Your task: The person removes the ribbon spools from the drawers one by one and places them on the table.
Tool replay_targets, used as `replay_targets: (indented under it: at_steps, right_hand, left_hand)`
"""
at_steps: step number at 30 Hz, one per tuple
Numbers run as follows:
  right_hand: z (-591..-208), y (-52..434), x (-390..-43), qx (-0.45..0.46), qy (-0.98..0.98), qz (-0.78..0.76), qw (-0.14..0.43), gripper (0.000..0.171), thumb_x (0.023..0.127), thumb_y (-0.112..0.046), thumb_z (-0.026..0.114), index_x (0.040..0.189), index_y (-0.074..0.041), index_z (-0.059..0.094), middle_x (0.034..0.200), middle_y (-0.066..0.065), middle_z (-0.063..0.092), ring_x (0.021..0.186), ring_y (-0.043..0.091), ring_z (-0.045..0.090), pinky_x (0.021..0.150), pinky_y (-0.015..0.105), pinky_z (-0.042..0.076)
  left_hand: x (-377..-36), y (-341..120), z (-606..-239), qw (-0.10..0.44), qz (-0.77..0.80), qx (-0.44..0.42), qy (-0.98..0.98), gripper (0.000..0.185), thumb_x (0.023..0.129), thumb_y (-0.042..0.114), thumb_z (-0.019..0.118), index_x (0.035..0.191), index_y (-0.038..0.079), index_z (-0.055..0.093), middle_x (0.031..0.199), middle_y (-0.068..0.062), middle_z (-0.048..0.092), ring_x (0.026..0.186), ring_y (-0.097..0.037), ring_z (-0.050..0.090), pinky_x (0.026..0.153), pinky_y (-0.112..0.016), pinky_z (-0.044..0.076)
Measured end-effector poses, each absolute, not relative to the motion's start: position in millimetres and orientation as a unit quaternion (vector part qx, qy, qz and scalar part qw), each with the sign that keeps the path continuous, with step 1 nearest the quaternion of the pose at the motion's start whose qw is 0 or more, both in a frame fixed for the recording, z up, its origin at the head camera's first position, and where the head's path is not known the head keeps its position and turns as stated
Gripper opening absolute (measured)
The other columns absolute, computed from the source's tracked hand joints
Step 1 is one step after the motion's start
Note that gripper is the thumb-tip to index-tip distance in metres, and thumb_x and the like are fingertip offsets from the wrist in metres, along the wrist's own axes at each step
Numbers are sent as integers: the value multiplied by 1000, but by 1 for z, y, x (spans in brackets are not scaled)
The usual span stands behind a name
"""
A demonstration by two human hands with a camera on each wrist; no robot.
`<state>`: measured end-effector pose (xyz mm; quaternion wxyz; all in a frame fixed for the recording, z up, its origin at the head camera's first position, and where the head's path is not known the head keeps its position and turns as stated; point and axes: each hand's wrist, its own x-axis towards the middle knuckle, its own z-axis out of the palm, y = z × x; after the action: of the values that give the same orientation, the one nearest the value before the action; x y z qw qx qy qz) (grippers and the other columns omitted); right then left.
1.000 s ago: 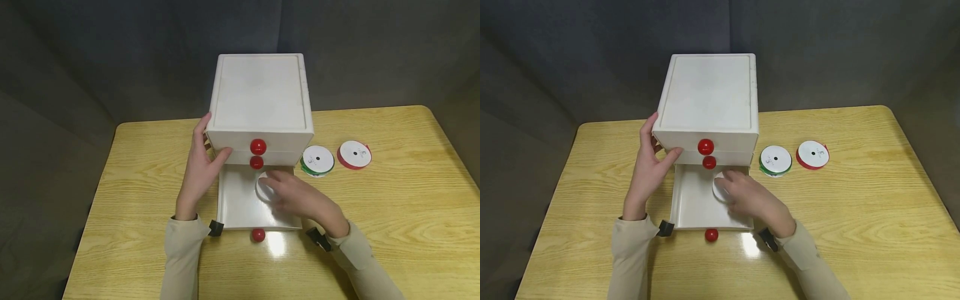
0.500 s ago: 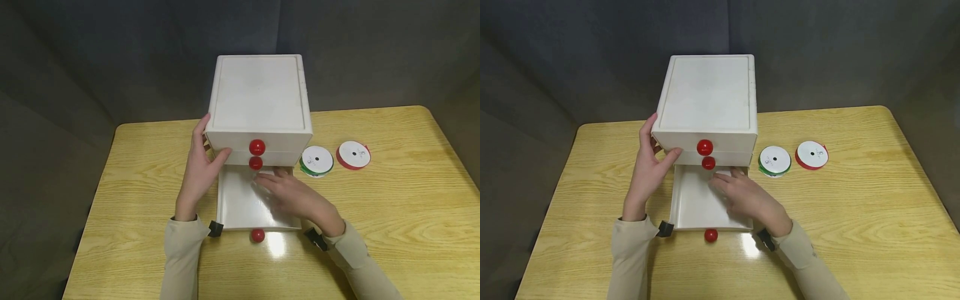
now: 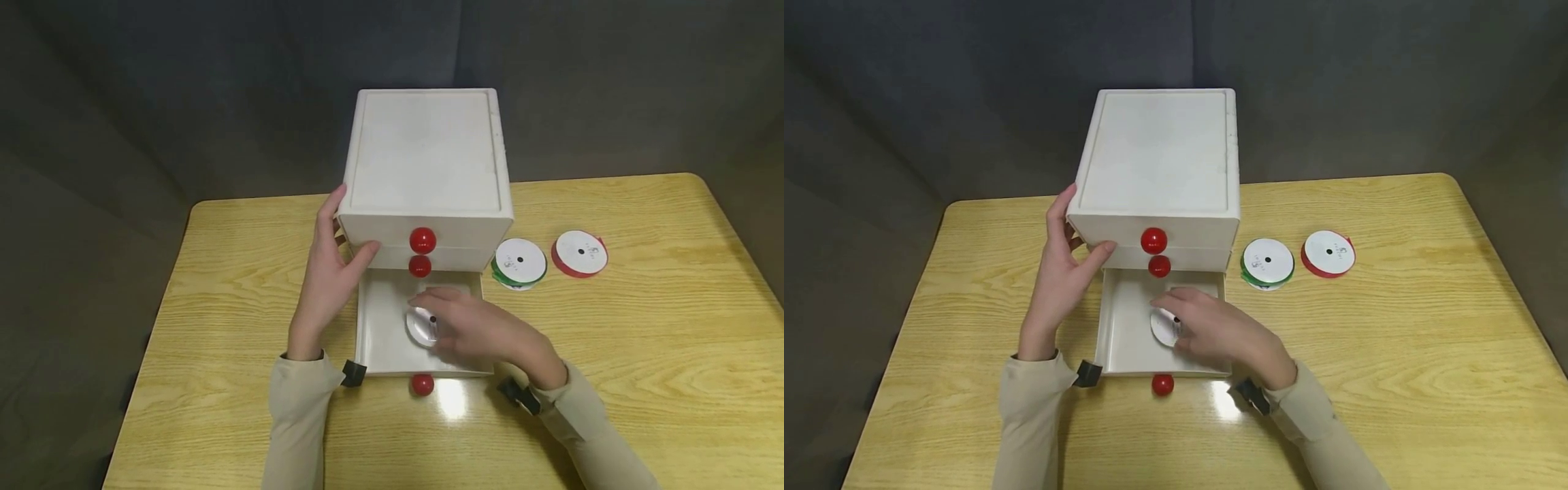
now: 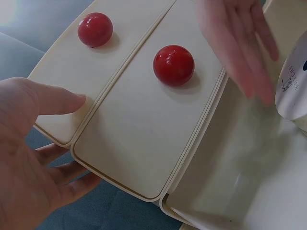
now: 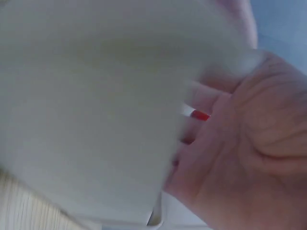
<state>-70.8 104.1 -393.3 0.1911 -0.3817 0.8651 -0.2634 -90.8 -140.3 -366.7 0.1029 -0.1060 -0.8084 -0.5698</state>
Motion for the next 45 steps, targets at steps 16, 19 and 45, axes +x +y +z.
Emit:
replay_targets:
  at_steps: [16,19,45]
  right_hand:
    - [-407,101,-69,-368,896,-149,199,91,73,-9,90,154,-13,48,139,11,57,131,35,49,109,52,43]
    - [-408,101,-69,-366,898,-151,194,91,74,-14,92,154,-14,48,137,10,58,130,33,50,109,51,43]
    - [-359,121,-64,-316,850,-394,146,73,76,-31,89,140,-13,58,125,-1,67,107,15,62,92,46,53]
  left_hand:
    - [-90,-138,-367,96,-568,-103,-811,82,98,8,67,164,26,21,160,-5,36,138,-27,45,108,-53,42]
    - [-90,-138,-367,95,-569,-102,-811,82,98,8,67,164,25,22,160,-6,37,137,-27,45,107,-53,42]
    - [-91,-139,-367,107,-569,-106,-808,83,97,5,68,163,24,23,161,-6,35,138,-27,44,109,-54,41]
